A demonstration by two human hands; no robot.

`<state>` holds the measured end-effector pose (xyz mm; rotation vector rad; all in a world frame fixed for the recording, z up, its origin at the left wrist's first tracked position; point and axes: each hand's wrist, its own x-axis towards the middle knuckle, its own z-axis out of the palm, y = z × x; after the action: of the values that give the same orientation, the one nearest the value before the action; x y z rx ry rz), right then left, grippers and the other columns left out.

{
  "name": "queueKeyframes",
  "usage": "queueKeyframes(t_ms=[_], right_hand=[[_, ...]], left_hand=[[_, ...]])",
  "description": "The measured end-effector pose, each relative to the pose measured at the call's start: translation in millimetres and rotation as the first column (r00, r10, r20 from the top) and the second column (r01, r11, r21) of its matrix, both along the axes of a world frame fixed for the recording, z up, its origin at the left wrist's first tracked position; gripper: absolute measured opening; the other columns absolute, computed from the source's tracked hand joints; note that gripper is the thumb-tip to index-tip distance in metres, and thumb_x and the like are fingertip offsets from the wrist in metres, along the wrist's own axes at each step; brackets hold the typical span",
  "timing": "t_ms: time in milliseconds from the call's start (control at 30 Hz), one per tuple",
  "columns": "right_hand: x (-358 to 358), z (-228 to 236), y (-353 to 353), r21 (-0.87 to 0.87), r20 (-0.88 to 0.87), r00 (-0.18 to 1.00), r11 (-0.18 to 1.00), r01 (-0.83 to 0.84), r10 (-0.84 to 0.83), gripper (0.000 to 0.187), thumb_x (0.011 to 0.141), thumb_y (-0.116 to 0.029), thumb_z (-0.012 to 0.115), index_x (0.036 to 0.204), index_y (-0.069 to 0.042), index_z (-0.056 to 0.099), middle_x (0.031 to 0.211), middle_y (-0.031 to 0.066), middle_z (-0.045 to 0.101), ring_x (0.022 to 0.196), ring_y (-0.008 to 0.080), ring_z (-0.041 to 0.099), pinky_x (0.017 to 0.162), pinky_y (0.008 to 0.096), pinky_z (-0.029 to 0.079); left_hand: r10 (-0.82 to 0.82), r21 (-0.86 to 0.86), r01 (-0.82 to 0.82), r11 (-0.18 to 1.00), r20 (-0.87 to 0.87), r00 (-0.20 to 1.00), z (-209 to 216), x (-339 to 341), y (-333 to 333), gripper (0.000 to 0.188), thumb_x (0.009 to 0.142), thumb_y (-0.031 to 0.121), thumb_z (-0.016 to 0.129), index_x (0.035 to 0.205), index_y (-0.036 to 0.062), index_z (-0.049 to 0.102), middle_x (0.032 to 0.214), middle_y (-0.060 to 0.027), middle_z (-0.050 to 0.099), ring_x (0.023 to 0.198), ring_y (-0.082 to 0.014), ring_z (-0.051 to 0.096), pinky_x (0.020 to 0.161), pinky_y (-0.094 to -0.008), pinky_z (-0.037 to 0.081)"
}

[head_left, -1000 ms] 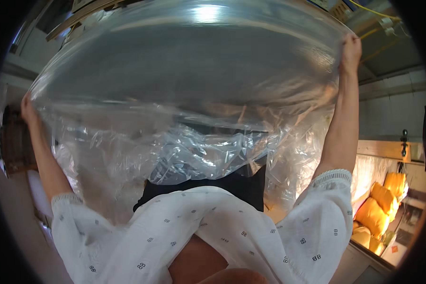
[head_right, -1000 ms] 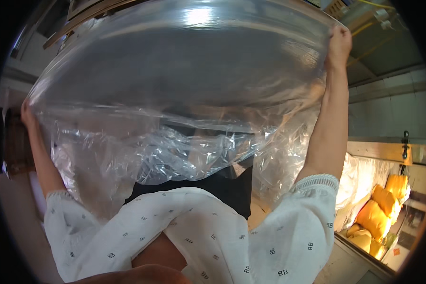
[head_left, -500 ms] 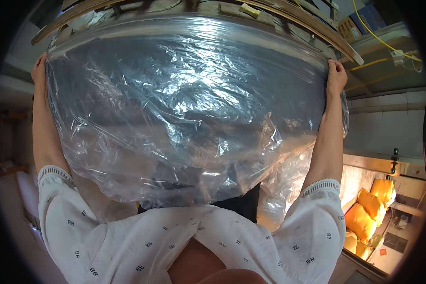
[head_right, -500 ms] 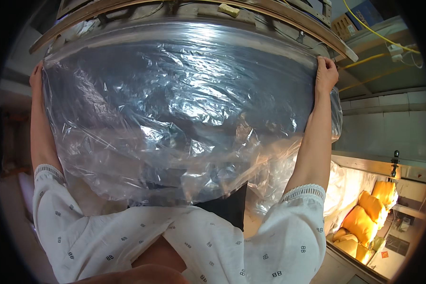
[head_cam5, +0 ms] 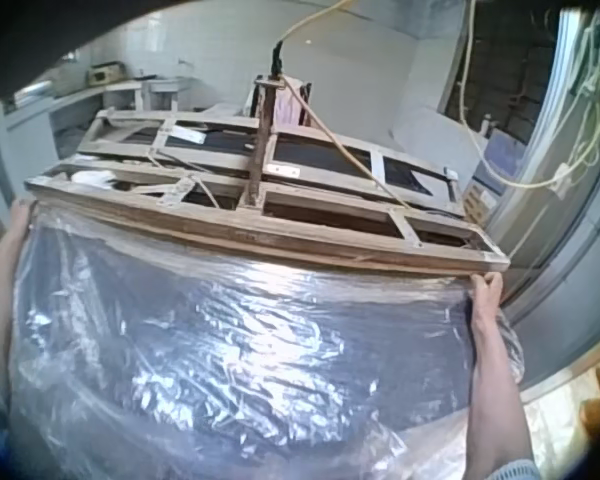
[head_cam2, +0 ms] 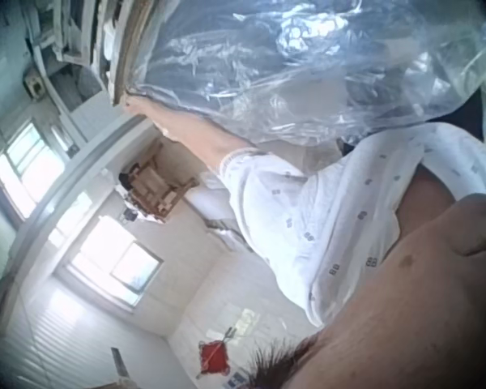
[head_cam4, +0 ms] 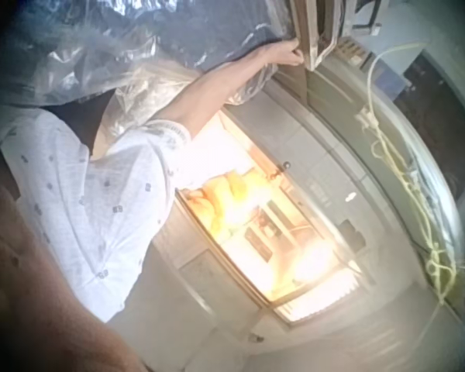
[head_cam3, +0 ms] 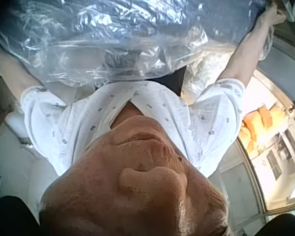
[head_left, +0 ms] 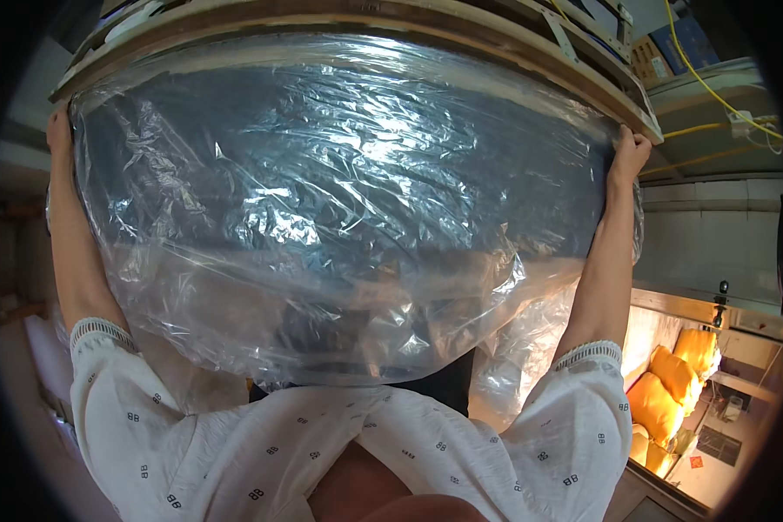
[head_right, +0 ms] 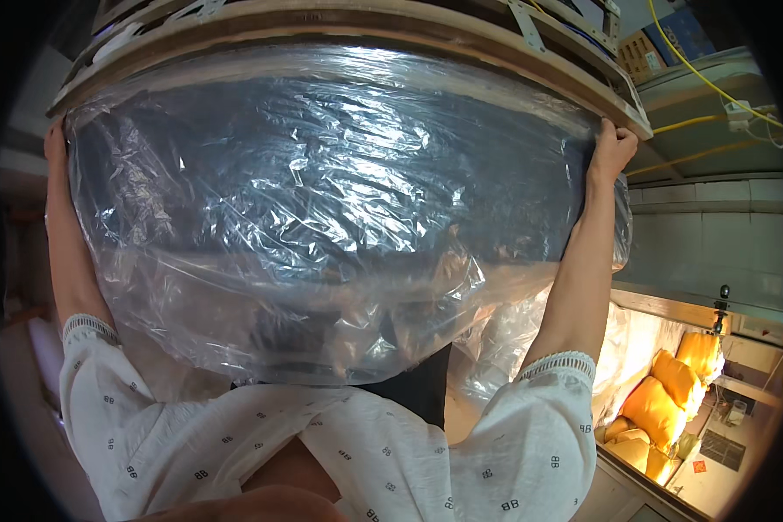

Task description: Wrapping a large object or product with clear plastic film for protection or packaging.

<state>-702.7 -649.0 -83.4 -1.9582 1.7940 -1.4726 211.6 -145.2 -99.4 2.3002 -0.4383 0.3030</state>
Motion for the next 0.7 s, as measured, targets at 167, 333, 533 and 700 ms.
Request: queueKeyframes(t_ms=[167, 333, 533, 700], right_hand=[[-1, 3, -1, -0.071, 0.219, 0.972, 0.995, -0.072, 0.086, 0.028, 0.081, -0.023, 0.062, 0.081, 0.004, 0.051, 0.085, 0.0100, 0.050, 0.080, 0.0192, 0.045, 0.078, 0.0309, 0.038], [-18, 12, -15, -0.060, 0.137, 0.987, 0.996, -0.073, 0.080, 0.032, 0.085, -0.026, 0.058, 0.082, 0.005, 0.052, 0.085, 0.0152, 0.053, 0.080, 0.0243, 0.048, 0.079, 0.0346, 0.039], [44, 47, 76, -0.406, -0.069, 0.997, 0.914, -0.010, -0.020, 0.029, 0.089, -0.026, 0.051, 0.082, 0.002, 0.051, 0.078, 0.0135, 0.051, 0.076, 0.0256, 0.051, 0.075, 0.0341, 0.042], [66, 22, 163, 0.217, 0.874, 0.471, 0.766, -0.605, 0.124, 0.026, 0.089, -0.027, 0.057, 0.094, -0.002, 0.055, 0.087, 0.0043, 0.058, 0.061, 0.0077, 0.047, 0.050, 0.0182, 0.037]], left_hand=[[-0.068, -0.199, 0.035, 0.979, -0.162, 0.984, 2, 6, 5, 0.053, 0.085, 0.045, 0.052, 0.115, 0.0020, 0.061, 0.111, -0.0108, 0.062, 0.101, -0.0210, 0.056, 0.086, -0.0309, 0.040], [-0.147, -0.136, 0.128, 0.982, -0.135, 0.980, -4, 1, -3, 0.053, 0.086, 0.047, 0.053, 0.114, 0.0014, 0.061, 0.109, -0.0098, 0.061, 0.100, -0.0189, 0.055, 0.087, -0.0285, 0.039], [-0.400, 0.072, 0.411, 0.909, -0.128, 0.908, -16, 35, 36, 0.052, 0.085, 0.043, 0.058, 0.116, 0.0020, 0.058, 0.113, -0.0085, 0.059, 0.104, -0.0167, 0.053, 0.088, -0.0257, 0.038], [-0.191, -0.198, 0.170, 0.965, -0.097, 0.977, 129, 114, 289, 0.048, 0.087, 0.038, 0.059, 0.123, 0.0072, 0.054, 0.117, -0.0036, 0.058, 0.104, -0.0142, 0.053, 0.082, -0.0238, 0.041]])
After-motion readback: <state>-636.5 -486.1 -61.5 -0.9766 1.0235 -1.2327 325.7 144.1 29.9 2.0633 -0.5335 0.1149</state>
